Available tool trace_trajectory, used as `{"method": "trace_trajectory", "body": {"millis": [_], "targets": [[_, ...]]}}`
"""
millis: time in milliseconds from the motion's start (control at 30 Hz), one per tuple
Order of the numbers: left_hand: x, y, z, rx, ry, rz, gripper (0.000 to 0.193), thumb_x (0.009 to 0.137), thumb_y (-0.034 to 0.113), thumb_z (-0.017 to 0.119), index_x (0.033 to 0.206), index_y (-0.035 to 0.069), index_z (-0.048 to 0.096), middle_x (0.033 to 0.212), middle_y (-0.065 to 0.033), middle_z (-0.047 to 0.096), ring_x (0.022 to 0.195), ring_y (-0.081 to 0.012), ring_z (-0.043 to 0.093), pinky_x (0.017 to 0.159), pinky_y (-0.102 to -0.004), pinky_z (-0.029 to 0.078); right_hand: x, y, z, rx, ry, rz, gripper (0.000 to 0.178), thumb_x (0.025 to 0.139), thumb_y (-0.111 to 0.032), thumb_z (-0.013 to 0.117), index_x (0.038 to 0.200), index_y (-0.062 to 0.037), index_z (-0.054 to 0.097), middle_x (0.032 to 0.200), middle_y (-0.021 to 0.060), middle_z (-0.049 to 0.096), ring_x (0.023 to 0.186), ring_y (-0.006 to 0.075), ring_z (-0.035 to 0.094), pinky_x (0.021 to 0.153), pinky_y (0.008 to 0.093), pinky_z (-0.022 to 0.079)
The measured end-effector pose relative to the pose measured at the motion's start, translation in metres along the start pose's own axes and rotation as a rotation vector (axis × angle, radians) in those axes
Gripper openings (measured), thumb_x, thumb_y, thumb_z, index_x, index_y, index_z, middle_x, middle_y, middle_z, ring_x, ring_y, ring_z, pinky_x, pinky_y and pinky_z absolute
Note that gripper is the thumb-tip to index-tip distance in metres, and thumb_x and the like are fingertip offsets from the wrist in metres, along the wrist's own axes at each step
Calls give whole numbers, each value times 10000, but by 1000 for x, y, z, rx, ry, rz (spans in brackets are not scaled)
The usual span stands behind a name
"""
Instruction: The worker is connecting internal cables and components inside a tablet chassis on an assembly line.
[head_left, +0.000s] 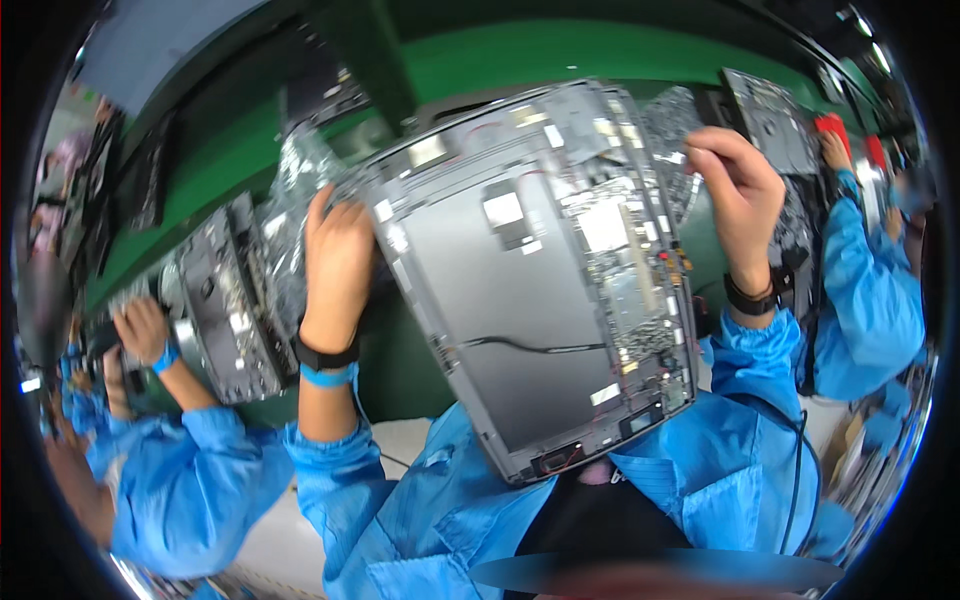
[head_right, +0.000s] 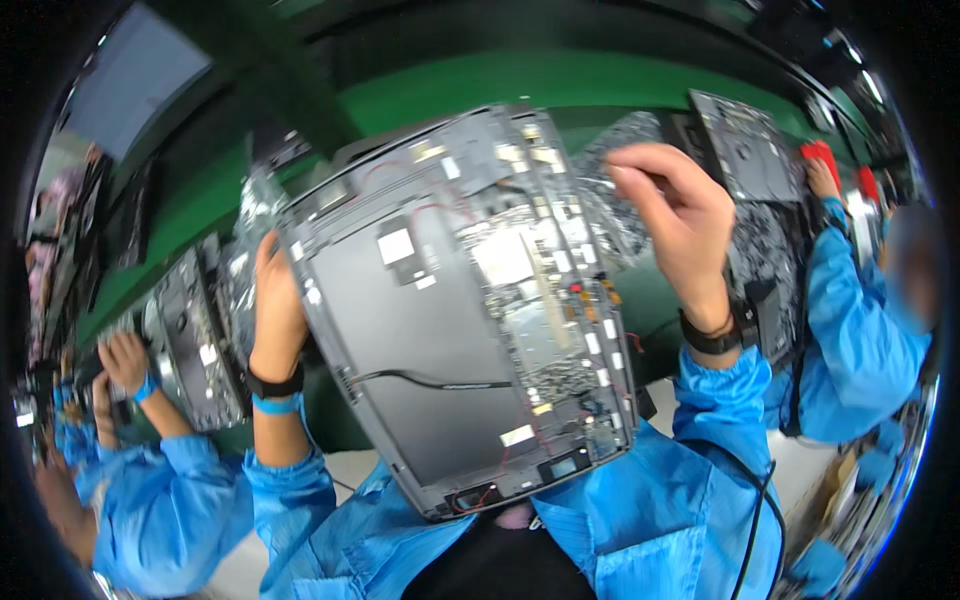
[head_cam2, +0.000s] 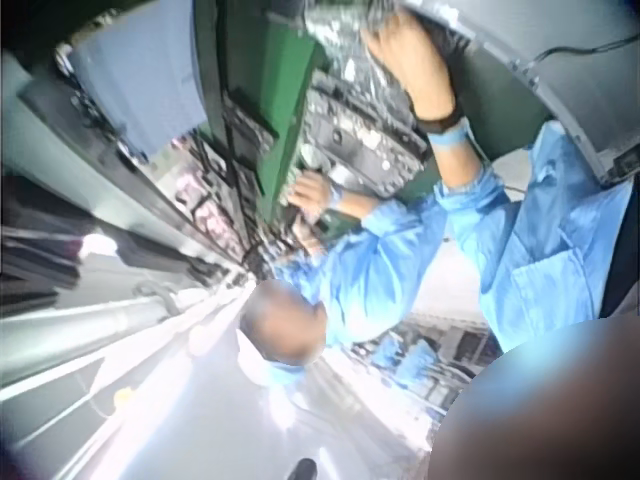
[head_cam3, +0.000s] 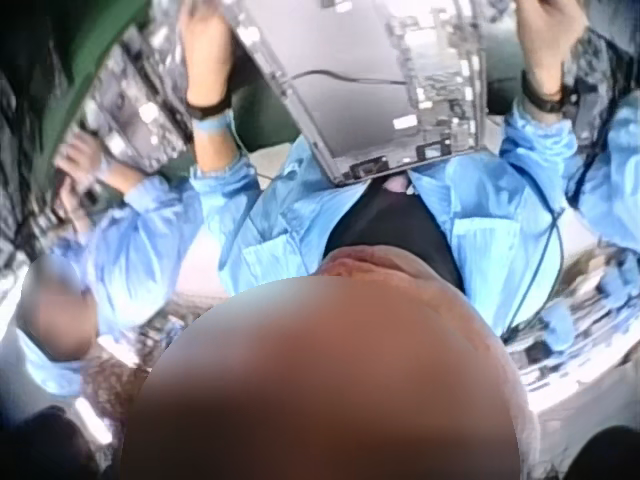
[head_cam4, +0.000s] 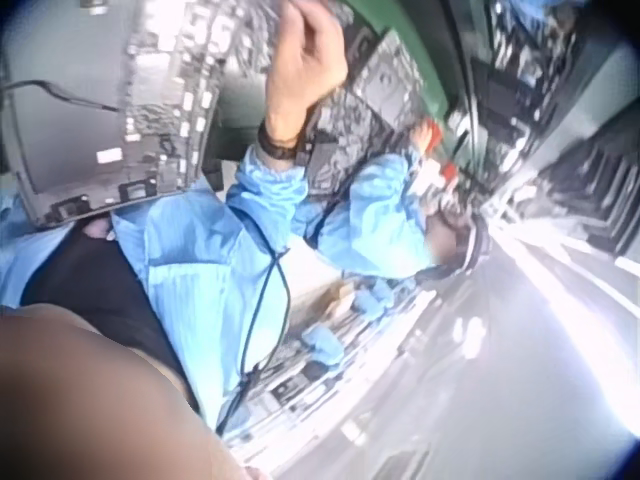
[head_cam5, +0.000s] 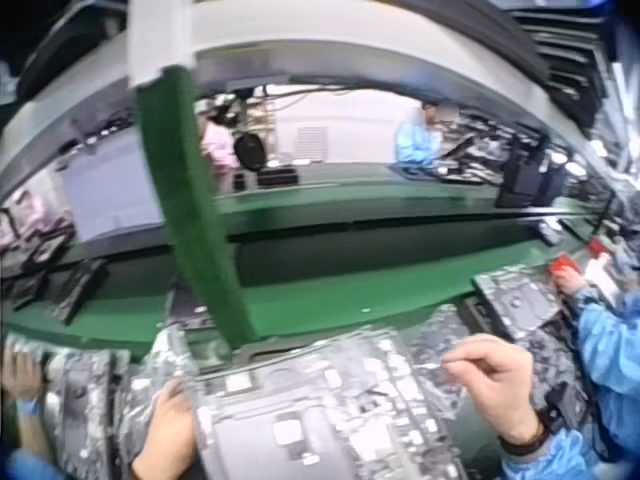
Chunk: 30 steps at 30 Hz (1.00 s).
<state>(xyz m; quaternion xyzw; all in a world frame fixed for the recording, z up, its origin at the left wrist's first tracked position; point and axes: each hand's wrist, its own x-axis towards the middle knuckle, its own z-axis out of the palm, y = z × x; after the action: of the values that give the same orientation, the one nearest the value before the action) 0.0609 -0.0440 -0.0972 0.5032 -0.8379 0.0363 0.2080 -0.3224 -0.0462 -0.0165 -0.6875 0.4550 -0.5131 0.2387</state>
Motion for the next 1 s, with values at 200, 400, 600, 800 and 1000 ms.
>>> {"method": "trace_trajectory", "body": {"millis": [200, 400, 600, 800, 1000], "targets": [[7, 14, -15, -111, 126, -51, 297, 762, -24, 557, 1043, -8, 649, 903, -171, 648, 933, -339, 606, 1041, -477, 382, 55, -32, 6, -34, -248, -191, 109, 861, -37, 659, 948, 21, 688, 893, 63, 684, 804, 120, 628, 714, 243, 499], [7, 9, -1, -168, 220, -75, 323, 744, -67, 544, 1043, -8, 651, 807, -180, 629, 759, -369, 608, 881, -446, 499, 87, -38, 20, -185, -482, -135, 111, 896, -100, 631, 944, -4, 658, 942, 47, 665, 881, 137, 615, 786, 266, 482], [18, 29, -23, -450, 431, -547, 162, 966, 36, 479, 1041, 18, 621, 650, -24, 518, 559, -129, 506, 465, -262, 378, 78, -33, 31, -215, -366, -267, 116, 881, -137, 612, 893, -22, 627, 834, 102, 634, 837, 266, 602, 747, 353, 478], [14, 17, -41, -1565, 364, -771, 306, 987, 78, 489, 1275, -24, 468, 946, -68, 577, 618, -74, 458, 508, -195, 364, 64, -37, 34, -107, -354, -274, 84, 865, -124, 644, 883, -43, 639, 932, 87, 663, 945, 259, 605, 851, 369, 466], [10, 21, -48, -1538, 351, -630, 460, 969, 41, 516, 1375, -84, 340, 1306, -221, 513, 972, -148, 604, 900, -252, 509, 74, -27, 31, -100, -358, -323, 105, 864, -148, 653, 864, -43, 651, 931, 70, 676, 970, 250, 609, 874, 368, 458]]}}
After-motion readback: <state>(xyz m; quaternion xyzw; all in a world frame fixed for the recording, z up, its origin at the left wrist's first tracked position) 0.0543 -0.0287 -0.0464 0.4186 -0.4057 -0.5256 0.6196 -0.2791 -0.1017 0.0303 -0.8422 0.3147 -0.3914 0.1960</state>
